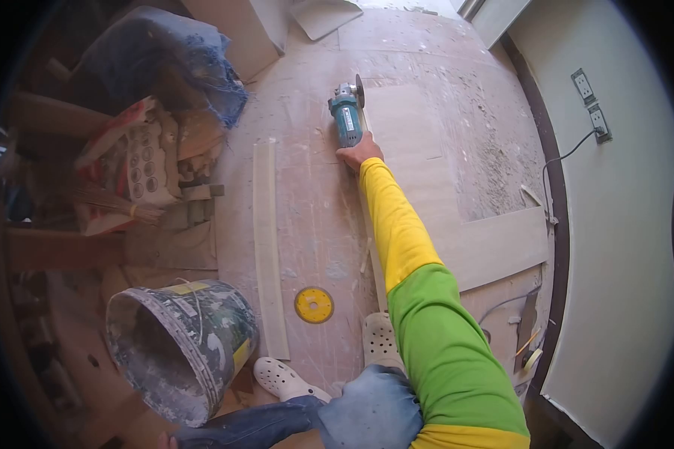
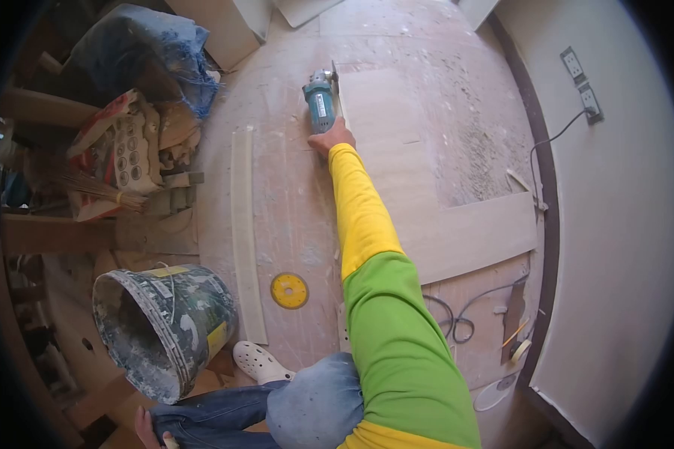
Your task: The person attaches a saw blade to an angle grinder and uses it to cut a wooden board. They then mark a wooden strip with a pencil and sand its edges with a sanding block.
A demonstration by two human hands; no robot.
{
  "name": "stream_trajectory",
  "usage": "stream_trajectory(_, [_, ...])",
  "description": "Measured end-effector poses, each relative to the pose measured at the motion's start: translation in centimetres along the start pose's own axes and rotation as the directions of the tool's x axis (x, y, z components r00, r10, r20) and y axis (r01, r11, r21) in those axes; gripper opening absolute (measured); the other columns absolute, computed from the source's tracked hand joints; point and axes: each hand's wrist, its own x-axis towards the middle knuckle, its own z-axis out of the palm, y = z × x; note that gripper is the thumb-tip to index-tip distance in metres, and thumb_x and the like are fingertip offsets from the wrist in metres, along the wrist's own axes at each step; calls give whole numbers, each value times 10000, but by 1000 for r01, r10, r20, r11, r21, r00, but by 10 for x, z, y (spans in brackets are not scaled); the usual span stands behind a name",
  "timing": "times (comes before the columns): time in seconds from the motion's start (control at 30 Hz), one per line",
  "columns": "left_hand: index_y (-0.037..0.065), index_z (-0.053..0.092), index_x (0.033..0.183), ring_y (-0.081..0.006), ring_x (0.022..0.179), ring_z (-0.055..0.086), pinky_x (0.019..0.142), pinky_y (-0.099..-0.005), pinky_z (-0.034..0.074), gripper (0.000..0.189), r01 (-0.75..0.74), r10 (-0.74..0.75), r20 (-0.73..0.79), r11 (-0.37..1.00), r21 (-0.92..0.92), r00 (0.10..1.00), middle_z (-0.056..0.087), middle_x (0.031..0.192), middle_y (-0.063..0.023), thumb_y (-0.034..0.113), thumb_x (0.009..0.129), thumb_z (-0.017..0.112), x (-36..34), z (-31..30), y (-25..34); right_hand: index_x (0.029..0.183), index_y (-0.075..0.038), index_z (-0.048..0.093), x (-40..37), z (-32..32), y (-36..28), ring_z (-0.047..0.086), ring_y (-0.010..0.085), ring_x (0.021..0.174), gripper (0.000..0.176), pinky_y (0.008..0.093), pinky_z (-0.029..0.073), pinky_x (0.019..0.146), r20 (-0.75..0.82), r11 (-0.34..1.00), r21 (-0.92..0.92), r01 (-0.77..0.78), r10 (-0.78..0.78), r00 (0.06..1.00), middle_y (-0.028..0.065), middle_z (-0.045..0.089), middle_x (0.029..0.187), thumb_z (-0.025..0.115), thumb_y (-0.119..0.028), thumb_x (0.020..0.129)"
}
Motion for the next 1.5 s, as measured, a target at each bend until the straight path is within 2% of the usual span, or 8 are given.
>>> stream_trajectory(0.17, [-76,584,1207,-434,1103,564,957,-492,441,493,0,0,-19,1000,-3,1000,574,1261,-260,351,964,536,-3,1,-2,1322,-43,399,-13,-1,1,600,373,1116,814,396,477,981,-2,1000,2,-11,11,1000,236,608,1205,738,-326,639])
stream_trajectory(0.5, [-70,583,1208,-438,1106,563,960,-499,436,528,-35,35,-2,999,-12,999,572,1267,-260,394,964,514,-18,3,-13,1345,-35,382,-87,3,48,606,385,1089,841,402,481,964,6,999,47,-10,10,1000,245,612,1179,718,-329,632])
stream_trajectory(0.57, [-68,585,1208,-439,1106,563,960,-501,435,534,-32,32,1,999,-13,999,571,1268,-260,401,965,509,-20,4,-13,1376,-52,344,-91,1,50,598,378,1114,884,403,478,978,29,999,33,-15,15,999,236,609,1202,743,-321,634])
stream_trajectory(0.9, [-64,579,1215,-437,1112,559,961,-503,433,533,-30,30,15,1000,-5,999,566,1272,-260,404,977,490,-12,6,-15,1367,-35,350,-36,3,21,598,377,1116,888,394,476,983,15,1000,0,-11,11,1000,242,607,1200,739,-333,627])
stream_trajectory(0.97, [-65,578,1217,-438,1112,559,963,-503,430,533,-18,18,15,1000,-3,1000,565,1273,-260,403,977,491,-11,6,-15,1314,-12,402,-22,3,15,615,379,1080,845,398,490,951,-16,1000,-10,13,-14,1000,250,616,1172,734,-355,617])
stream_trajectory(1.07, [-68,576,1214,-436,1116,556,967,-502,427,531,-2,2,18,1000,-28,1000,562,1278,-260,400,978,492,-11,6,-14,1312,-12,407,-5,3,7,616,377,1079,840,397,494,945,-3,1000,9,7,-7,1000,251,616,1171,730,-354,616])
stream_trajectory(1.27, [-74,569,1217,-436,1129,549,973,-499,424,540,14,-14,6,1000,-28,1000,557,1284,-262,404,978,491,-15,7,-17,1335,-29,382,-27,4,15,610,380,1093,870,396,487,965,2,1000,0,-13,13,1000,243,616,1181,748,-336,608])
stream_trajectory(1.5, [-68,575,1222,-433,1128,552,974,-494,424,553,-13,12,-10,998,-64,1000,561,1280,-258,420,973,496,-19,6,-14,1363,-18,369,-95,4,49,610,385,1088,885,405,479,965,15,999,28,-24,23,1000,253,612,1180,723,-343,620])
